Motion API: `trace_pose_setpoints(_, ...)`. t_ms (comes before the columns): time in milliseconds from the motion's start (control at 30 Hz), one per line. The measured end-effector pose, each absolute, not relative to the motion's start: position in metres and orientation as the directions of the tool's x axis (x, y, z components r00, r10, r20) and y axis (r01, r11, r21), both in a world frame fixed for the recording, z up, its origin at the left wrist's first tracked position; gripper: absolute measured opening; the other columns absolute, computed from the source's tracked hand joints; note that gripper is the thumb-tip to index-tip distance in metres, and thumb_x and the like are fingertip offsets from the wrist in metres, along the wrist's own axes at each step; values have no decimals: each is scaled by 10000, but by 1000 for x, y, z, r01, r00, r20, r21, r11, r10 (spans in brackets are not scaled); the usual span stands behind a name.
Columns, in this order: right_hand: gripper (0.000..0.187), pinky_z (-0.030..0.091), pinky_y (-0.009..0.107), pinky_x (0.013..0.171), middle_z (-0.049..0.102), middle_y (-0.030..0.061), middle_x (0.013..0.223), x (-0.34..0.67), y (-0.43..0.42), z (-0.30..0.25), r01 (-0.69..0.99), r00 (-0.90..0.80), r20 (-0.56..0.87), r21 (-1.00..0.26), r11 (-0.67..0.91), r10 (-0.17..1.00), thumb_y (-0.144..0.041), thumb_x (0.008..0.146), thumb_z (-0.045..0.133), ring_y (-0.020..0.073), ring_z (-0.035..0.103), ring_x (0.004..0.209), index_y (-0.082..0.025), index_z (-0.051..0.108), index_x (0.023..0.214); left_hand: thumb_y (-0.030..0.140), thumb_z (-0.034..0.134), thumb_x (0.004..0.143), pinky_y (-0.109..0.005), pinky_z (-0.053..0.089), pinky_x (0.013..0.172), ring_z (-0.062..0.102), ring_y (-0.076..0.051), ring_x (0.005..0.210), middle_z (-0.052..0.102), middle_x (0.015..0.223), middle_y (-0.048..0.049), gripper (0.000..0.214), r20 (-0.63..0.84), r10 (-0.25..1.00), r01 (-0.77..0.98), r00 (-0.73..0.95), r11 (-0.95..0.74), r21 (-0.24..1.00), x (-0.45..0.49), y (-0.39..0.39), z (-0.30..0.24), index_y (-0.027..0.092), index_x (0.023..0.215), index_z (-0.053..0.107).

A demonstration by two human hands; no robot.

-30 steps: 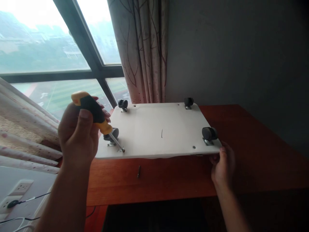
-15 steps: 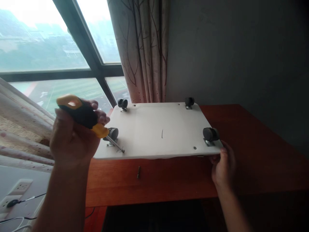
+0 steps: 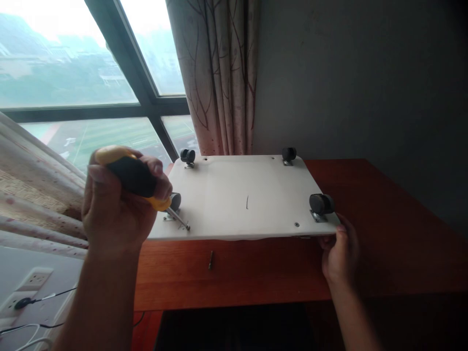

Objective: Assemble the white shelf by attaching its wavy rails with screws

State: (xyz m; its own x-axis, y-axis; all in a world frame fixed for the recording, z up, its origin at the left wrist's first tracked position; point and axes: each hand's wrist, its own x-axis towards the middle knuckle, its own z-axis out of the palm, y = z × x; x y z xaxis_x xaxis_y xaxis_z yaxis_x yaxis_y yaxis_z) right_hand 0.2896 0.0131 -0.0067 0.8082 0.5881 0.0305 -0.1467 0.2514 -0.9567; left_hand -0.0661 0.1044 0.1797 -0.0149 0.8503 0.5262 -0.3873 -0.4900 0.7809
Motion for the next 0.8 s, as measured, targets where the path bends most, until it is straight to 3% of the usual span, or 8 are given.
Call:
trace_pose_setpoints(100,406,376,229,501,575,-21,790,289,13,-6,-148,817,24,-957,249,577,-449,793,692,83,437,543,-199,663,1111,598,722,828,-331,551,555,634,-180,643,645,876,-74,485,459,887,-383,-47,-440,812,-64,102,183,125,937,703)
trace_pose_setpoints(233,427,369,228,494,570,-27,774,290,14,-7,-137,815,34,-959,249,579,-455,802,681,83,435,536,-194,659,1139,529,546,964,-273,433,405,509,-132,430,610,665,-28,389,443,897,-397,-11,-410,821,-59,99,187,175,904,697)
trace_pose_setpoints(367,433,376,230,494,565,-30,762,290,14,-8,-135,816,37,-958,252,577,-447,802,681,84,434,532,-195,657,1153,626,723,820,-235,329,344,426,-109,369,614,632,9,398,548,836,-389,-27,-514,765,-55,99,183,238,888,664)
trace_pose_setpoints(467,424,379,232,497,559,-34,754,290,14,-8,-137,814,38,-957,255,580,-443,803,674,81,423,523,-197,660,1148,593,796,765,-252,414,414,526,-115,465,649,762,-19,428,520,849,-362,-92,-515,777,-55,100,182,205,885,663)
trace_pose_setpoints(600,414,371,227,491,554,-37,730,290,14,-8,-141,813,39,-955,261,581,-434,801,680,81,414,519,-196,662,1140,613,607,906,-310,512,499,608,-167,577,634,791,-69,485,409,902,-381,-136,-429,819,-55,100,187,139,828,672)
trace_pose_setpoints(700,410,381,228,491,556,-36,728,290,14,-7,-144,813,38,-954,265,581,-429,799,683,83,421,526,-198,666,1137,576,417,1006,-265,409,398,513,-142,451,584,635,-38,512,392,910,-393,-133,-412,822,-55,99,189,166,814,657)
trace_pose_setpoints(733,409,381,227,490,555,-36,726,289,14,-6,-144,813,37,-954,263,581,-428,798,684,84,425,529,-199,667,1136,604,415,999,-252,367,371,472,-134,415,567,596,-22,516,419,898,-389,-135,-437,811,-55,98,188,181,827,654)
trace_pose_setpoints(800,407,378,224,486,552,-38,722,289,14,-6,-142,815,37,-955,261,579,-432,799,686,83,425,529,-199,668,1132,651,571,918,-231,315,353,429,-119,392,569,586,7,436,492,856,-363,-160,-514,777,-55,97,183,222,872,641)
